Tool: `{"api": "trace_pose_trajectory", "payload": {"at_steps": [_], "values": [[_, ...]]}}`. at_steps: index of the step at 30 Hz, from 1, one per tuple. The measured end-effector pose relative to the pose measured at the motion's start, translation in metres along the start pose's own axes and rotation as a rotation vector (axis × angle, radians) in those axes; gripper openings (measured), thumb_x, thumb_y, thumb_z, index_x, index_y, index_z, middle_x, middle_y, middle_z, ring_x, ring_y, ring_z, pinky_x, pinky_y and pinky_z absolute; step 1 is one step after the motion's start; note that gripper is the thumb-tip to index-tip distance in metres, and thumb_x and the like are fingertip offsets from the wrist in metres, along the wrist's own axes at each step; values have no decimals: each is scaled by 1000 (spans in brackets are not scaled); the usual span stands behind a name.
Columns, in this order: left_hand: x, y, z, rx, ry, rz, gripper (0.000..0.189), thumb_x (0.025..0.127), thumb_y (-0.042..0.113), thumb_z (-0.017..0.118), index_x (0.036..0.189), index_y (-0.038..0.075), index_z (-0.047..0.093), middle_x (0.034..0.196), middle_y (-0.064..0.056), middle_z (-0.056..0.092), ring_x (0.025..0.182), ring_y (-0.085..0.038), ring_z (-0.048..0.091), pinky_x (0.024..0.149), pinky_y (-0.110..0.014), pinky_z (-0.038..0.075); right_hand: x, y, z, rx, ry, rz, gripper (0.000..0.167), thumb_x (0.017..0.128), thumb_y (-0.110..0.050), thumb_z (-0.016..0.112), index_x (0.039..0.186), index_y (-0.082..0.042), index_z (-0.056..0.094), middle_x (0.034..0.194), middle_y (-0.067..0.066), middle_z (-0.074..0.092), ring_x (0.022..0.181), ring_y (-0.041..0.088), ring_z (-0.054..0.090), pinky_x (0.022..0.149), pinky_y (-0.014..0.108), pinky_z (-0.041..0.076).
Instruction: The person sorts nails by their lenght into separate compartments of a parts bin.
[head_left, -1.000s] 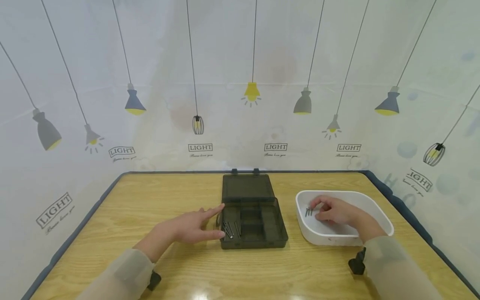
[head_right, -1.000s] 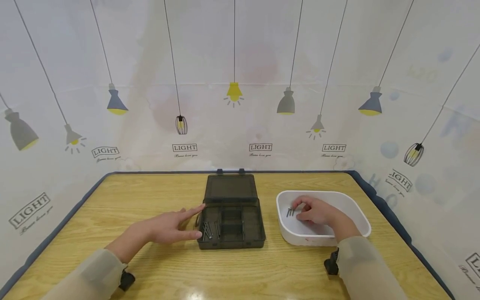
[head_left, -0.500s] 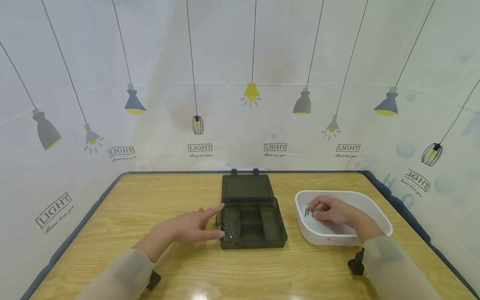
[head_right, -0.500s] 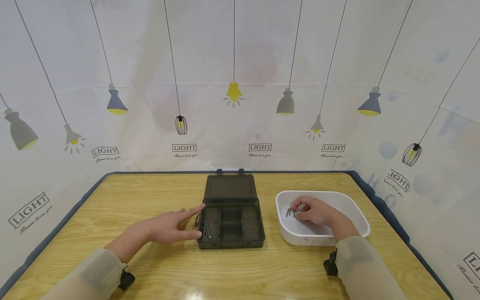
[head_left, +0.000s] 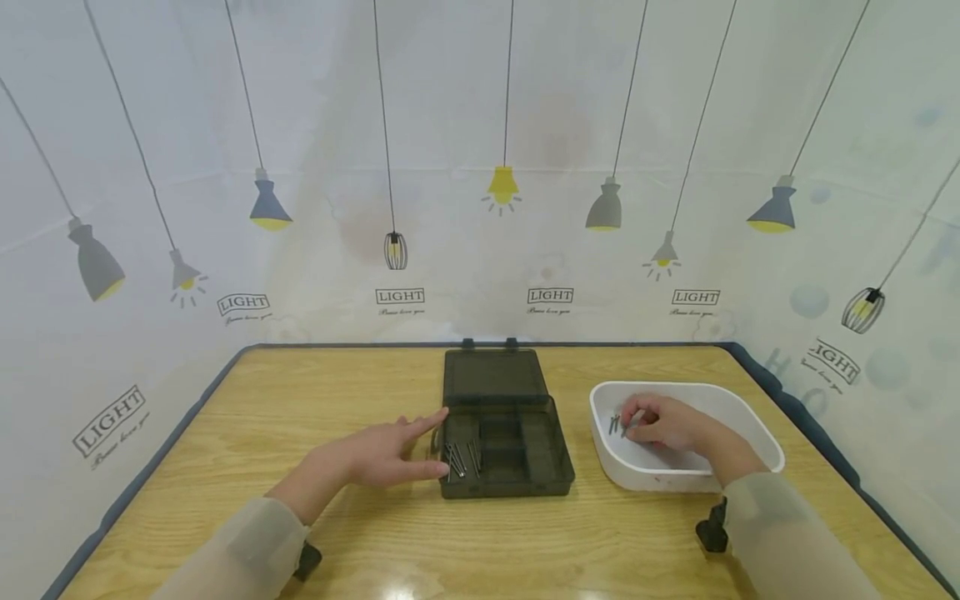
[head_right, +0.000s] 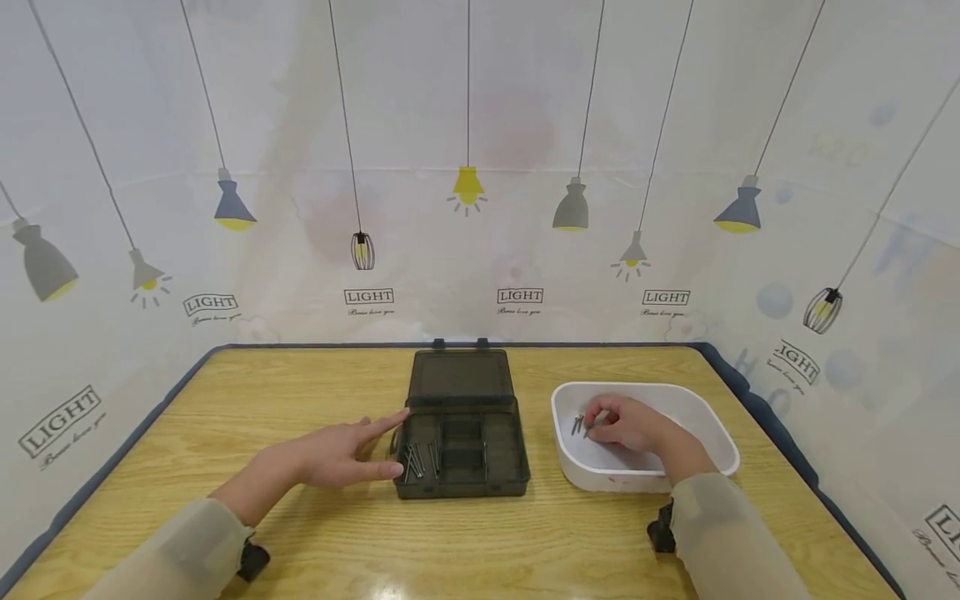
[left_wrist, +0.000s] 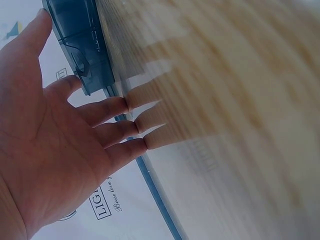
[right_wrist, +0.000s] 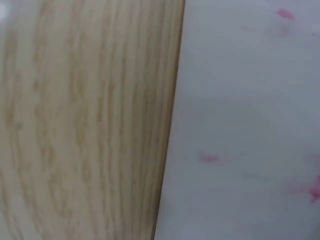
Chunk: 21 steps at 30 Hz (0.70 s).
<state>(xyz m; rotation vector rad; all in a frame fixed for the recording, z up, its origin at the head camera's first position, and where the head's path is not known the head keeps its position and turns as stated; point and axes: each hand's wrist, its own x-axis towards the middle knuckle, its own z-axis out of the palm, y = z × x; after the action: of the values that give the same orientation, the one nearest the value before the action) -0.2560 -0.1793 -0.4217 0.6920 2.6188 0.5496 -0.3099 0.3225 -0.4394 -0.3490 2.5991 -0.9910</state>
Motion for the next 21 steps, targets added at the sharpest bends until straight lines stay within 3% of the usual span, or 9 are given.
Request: {"api": "trace_pose_trajectory", "payload": {"at_steps": [6, 13, 21], "values": [[0, 1, 0, 0, 3, -7, 96, 101, 83, 52, 178, 37, 15, 182, -8, 30, 166, -50, 27, 130, -72, 31, 1, 0, 0, -29, -5, 26, 8, 104, -15, 75, 107, -10, 70, 103, 5, 68, 88, 21, 59, 76, 33, 52], [-1, 1, 1, -9, 1, -6, 96, 101, 83, 51, 178, 37, 15, 182, -9, 29, 166, -50, 26, 131, -72, 30, -1, -4, -4, -124, 14, 34, 9, 104, -21, 77, 103, -13, 74, 98, 2, 70, 90, 19, 60, 79, 32, 51], [0, 0, 1, -3, 3, -7, 96, 101, 84, 50, 178, 39, 14, 182, -7, 29, 167, -49, 26, 130, -72, 30, -10, -9, -6, -87, 50, -11, 15, 106, -24, 75, 114, -11, 77, 100, 2, 70, 89, 20, 61, 75, 30, 53]]}}
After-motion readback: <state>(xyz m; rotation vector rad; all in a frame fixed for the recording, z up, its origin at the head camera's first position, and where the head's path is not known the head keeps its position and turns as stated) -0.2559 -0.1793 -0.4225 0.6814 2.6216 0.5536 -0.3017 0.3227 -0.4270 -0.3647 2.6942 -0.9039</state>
